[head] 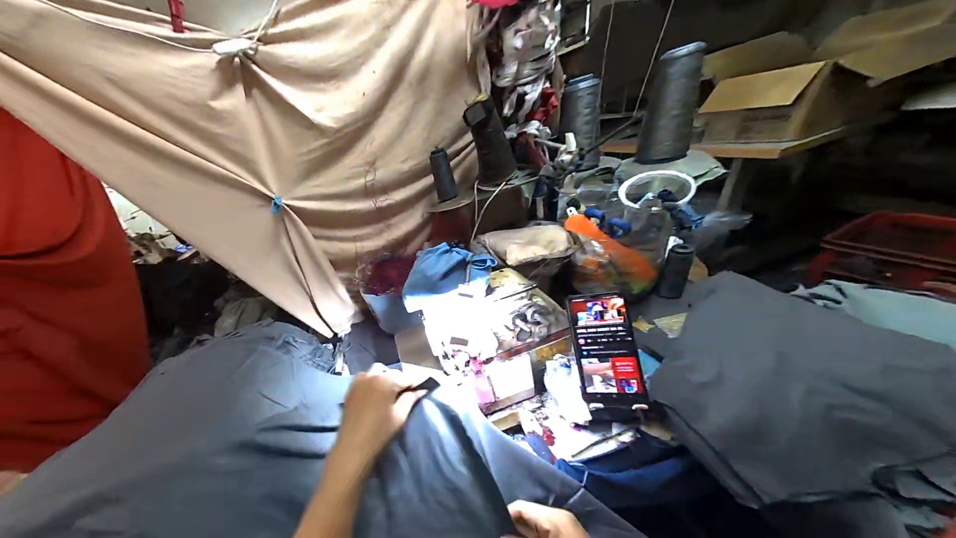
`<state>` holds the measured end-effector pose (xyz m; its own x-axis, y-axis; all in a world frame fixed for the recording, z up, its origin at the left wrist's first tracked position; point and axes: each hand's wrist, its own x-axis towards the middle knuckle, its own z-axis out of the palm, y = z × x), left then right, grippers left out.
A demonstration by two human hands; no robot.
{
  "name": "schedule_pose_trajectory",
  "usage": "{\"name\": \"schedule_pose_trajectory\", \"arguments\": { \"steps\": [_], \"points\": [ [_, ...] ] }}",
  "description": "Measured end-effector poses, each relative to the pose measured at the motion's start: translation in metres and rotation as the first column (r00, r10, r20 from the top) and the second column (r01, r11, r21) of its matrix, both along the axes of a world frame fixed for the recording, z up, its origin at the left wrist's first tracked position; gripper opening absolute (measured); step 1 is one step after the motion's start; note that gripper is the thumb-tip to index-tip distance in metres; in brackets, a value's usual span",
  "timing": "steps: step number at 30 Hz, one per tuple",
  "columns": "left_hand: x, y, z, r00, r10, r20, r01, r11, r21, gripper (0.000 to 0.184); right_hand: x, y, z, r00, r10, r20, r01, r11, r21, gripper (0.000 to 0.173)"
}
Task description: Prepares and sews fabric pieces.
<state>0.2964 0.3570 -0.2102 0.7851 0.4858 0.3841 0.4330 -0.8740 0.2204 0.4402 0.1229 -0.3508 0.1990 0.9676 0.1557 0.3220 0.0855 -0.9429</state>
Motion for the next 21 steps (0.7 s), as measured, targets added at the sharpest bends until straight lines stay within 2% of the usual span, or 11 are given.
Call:
{"name": "schedule_pose_trajectory", "arguments": {
  "steps": [2, 3, 5, 7, 10, 13, 18, 21],
  "points": [
    [0.033, 0.003, -0.017, 0.976, 0.076, -0.206, -0.119, 0.972, -0.203, 0.026, 0.016, 0.011, -0.033, 0.998, -0.060, 0.037, 0.065, 0.983, -0.172, 0.028],
    [0.042, 0.005, -0.026, 0.970, 0.091, -0.225, -0.147, 0.958, -0.246, 0.027, 0.023, 0.015, -0.045, 0.996, -0.066, 0.055, 0.077, 0.970, -0.230, 0.029],
    [0.047, 0.009, -0.044, 0.985, 0.100, -0.139, -0.135, 0.953, -0.272, 0.026, 0.035, 0.025, -0.056, 0.995, -0.074, 0.070, 0.089, 0.963, -0.252, 0.028],
    [0.043, 0.010, -0.050, 0.995, 0.092, -0.040, -0.100, 0.952, -0.288, 0.025, 0.040, 0.039, -0.054, 0.989, -0.141, 0.036, 0.145, 0.979, -0.143, 0.028],
    [0.035, 0.007, -0.058, 0.985, 0.047, 0.163, -0.002, 0.965, -0.264, 0.020, 0.038, 0.071, -0.035, 0.957, -0.268, -0.114, 0.275, 0.960, 0.056, 0.034],
    [0.035, 0.006, -0.059, 0.971, 0.052, 0.233, 0.002, 0.974, -0.227, 0.020, 0.034, 0.094, -0.016, 0.921, -0.368, -0.125, 0.386, 0.901, 0.196, 0.025],
    [0.048, 0.008, -0.069, 0.944, 0.165, 0.287, -0.082, 0.956, -0.280, 0.016, 0.038, 0.104, -0.016, 0.863, -0.505, 0.005, 0.486, 0.833, 0.263, 0.026],
    [0.053, 0.005, -0.069, 0.935, 0.253, 0.247, -0.154, 0.921, -0.359, 0.021, 0.046, 0.106, -0.014, 0.897, -0.438, -0.058, 0.441, 0.888, 0.130, 0.027]
  ]
}}
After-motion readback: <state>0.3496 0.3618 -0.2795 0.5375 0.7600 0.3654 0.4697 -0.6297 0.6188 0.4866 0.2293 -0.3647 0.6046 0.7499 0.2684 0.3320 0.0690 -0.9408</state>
